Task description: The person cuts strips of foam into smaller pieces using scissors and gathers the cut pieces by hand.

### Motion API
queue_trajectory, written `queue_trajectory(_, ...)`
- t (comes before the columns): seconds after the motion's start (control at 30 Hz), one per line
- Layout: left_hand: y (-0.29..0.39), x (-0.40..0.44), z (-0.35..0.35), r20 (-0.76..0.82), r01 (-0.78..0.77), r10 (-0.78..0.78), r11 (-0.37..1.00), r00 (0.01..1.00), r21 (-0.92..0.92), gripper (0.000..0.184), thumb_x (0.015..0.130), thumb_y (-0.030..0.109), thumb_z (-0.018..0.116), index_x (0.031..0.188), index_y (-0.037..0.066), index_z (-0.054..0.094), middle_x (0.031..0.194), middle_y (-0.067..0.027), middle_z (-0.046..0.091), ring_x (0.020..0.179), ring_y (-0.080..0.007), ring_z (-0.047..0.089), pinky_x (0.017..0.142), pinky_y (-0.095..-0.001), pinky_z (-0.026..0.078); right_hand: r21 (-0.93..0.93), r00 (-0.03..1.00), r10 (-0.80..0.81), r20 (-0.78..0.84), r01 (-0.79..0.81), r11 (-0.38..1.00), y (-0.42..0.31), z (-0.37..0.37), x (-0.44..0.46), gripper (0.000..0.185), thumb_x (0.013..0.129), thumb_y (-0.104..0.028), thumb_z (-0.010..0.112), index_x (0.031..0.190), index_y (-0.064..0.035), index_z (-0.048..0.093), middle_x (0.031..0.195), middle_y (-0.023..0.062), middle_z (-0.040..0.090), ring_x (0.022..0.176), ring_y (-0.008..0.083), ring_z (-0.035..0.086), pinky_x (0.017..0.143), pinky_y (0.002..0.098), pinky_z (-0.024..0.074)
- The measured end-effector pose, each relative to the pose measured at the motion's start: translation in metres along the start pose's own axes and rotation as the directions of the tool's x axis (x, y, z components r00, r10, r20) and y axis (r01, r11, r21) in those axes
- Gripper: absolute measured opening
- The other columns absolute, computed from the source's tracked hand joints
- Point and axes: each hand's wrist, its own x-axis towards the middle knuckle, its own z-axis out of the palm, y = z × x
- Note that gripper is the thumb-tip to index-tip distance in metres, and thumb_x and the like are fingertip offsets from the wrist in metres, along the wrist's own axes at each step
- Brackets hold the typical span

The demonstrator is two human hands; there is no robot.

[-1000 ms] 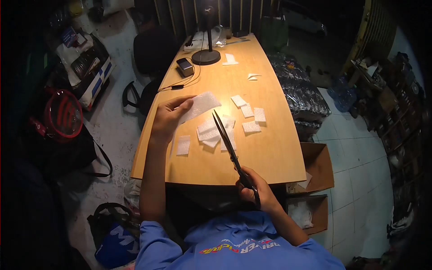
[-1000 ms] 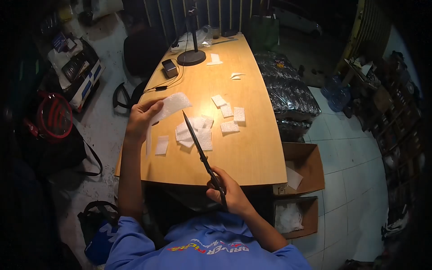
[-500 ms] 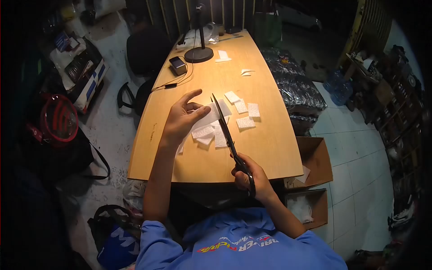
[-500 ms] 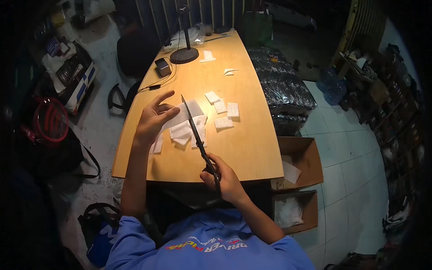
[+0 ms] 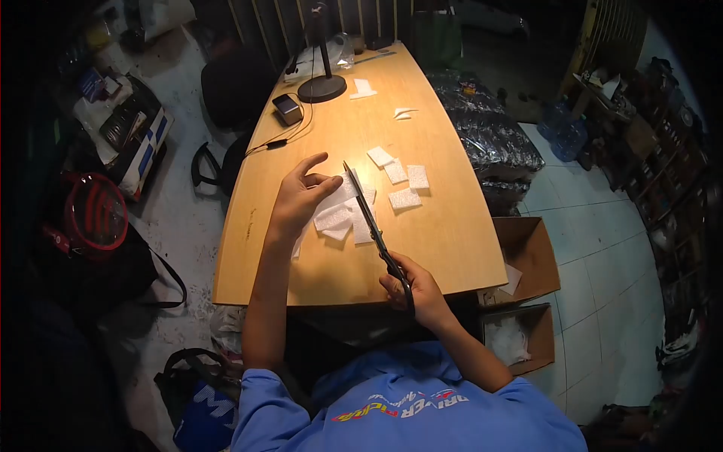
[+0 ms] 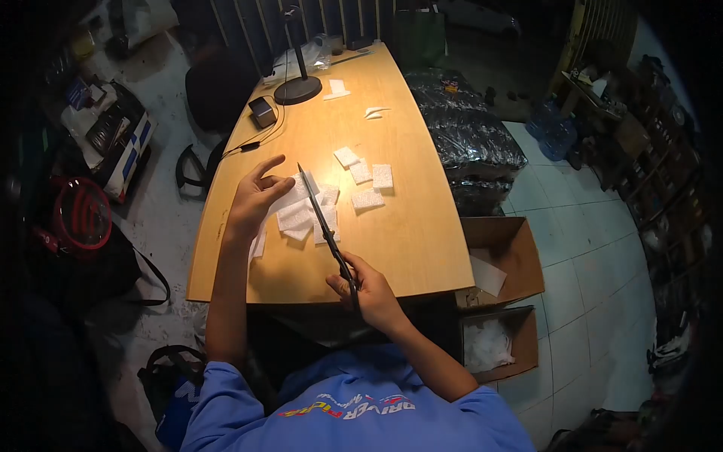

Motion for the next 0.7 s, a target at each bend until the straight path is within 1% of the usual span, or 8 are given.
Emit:
queue_trajectory(0.1, -0.003, 0.001, -0.002, 0.003, -0.006, 0.006, 1.000, 1.000, -0.014, 0.060, 0.082, 0.007, 0.068, 0.131, -0.008, 0.038, 0.082, -0.0058, 0.063, 0.078, -0.0091, 0.059, 0.078, -0.0201, 0.044, -0.015, 1.000, 0.004, 0.004, -0.004, 1.000, -0.001, 0.001, 0.001, 0.059, 0.087, -0.025, 0.065, 0.130, 0.0050, 0.040, 0.062, -0.0041, 0.043, 0.052, 0.0033, 0.041, 0.047, 0.0199, 0.0336)
queue_trajectory(0.2, -0.003, -0.001, -0.004, 0.007, -0.003, 0.003, 1.000, 1.000, -0.017, 0.060, 0.082, 0.007, 0.067, 0.132, -0.008, 0.036, 0.082, -0.0063, 0.063, 0.079, -0.0093, 0.059, 0.078, -0.0206, 0.044, -0.085, 0.999, -0.033, -0.028, 0.030, 0.996, 0.002, 0.001, 0.003, 0.059, 0.086, -0.025, 0.066, 0.129, 0.0062, 0.040, 0.062, -0.0040, 0.043, 0.052, 0.0030, 0.042, 0.046, 0.0197, 0.0335)
queue_trajectory(0.3, 0.001, -0.014, -0.001, 0.031, 0.007, -0.008, 1.000, 0.999, 0.017, 0.062, 0.083, 0.005, 0.066, 0.135, -0.005, 0.033, 0.083, -0.0065, 0.063, 0.081, -0.0098, 0.059, 0.079, -0.0215, 0.045, -0.141, 0.993, -0.068, -0.099, 0.054, 0.989, -0.005, 0.002, 0.005, 0.060, 0.084, -0.022, 0.069, 0.128, 0.0074, 0.039, 0.065, -0.0027, 0.048, 0.053, 0.0026, 0.044, 0.046, 0.0189, 0.0342)
queue_trajectory(0.4, -0.007, -0.031, 0.009, 0.161, -0.101, 0.092, 0.994, 0.983, 0.052, 0.065, 0.084, 0.004, 0.064, 0.138, -0.003, 0.028, 0.085, -0.0077, 0.062, 0.083, -0.0111, 0.059, 0.079, -0.0223, 0.045, -0.090, 0.975, -0.089, -0.202, 0.072, 0.993, -0.018, 0.003, 0.013, 0.061, 0.082, -0.019, 0.070, 0.127, 0.0085, 0.038, 0.070, -0.0007, 0.055, 0.054, 0.0022, 0.046, 0.046, 0.0179, 0.0352)
queue_trajectory(0.43, -0.002, -0.040, 0.018, 0.205, -0.133, 0.088, 0.966, 0.975, 0.220, 0.067, 0.085, 0.003, 0.062, 0.140, -0.001, 0.024, 0.087, -0.0087, 0.062, 0.084, -0.0118, 0.059, 0.079, -0.0226, 0.045, -0.072, 0.970, -0.123, -0.211, 0.110, 0.991, -0.021, 0.002, 0.017, 0.061, 0.082, -0.015, 0.070, 0.128, 0.0086, 0.038, 0.076, 0.0012, 0.058, 0.055, 0.0020, 0.047, 0.046, 0.0168, 0.0353)
queue_trajectory(0.53, 0.005, -0.061, 0.045, 0.274, -0.122, 0.057, 0.966, 0.960, 0.226, 0.069, 0.085, 0.005, 0.064, 0.140, 0.000, 0.024, 0.084, -0.0101, 0.062, 0.081, -0.0120, 0.059, 0.075, -0.0234, 0.046, -0.019, 0.972, -0.173, -0.160, 0.172, 0.985, -0.030, -0.003, 0.025, 0.060, 0.082, -0.012, 0.069, 0.128, 0.0093, 0.037, 0.077, 0.0025, 0.059, 0.055, 0.0018, 0.047, 0.044, 0.0163, 0.0337)
queue_trajectory(0.63, 0.006, -0.065, 0.048, 0.212, -0.206, 0.140, 0.920, 0.967, 0.335, 0.054, 0.083, 0.008, 0.067, 0.129, -0.003, 0.042, 0.081, -0.0099, 0.063, 0.076, -0.0108, 0.060, 0.070, -0.0238, 0.048, -0.006, 0.946, -0.228, -0.230, 0.233, 0.972, -0.034, -0.005, 0.027, 0.059, 0.081, -0.008, 0.068, 0.128, 0.0094, 0.038, 0.073, -0.0001, 0.052, 0.053, 0.0016, 0.043, 0.043, 0.0167, 0.0311)
queue_trajectory(0.7, 0.005, -0.063, 0.034, 0.260, -0.280, 0.175, 0.849, 0.949, 0.448, 0.039, 0.081, 0.009, 0.070, 0.114, -0.004, 0.053, 0.078, -0.0088, 0.064, 0.073, -0.0094, 0.060, 0.067, -0.0236, 0.048, -0.081, 0.904, -0.288, -0.317, 0.276, 0.958, -0.041, -0.007, 0.028, 0.055, 0.080, -0.005, 0.068, 0.127, 0.0080, 0.040, 0.070, -0.0029, 0.045, 0.053, 0.0014, 0.041, 0.042, 0.0171, 0.0295)
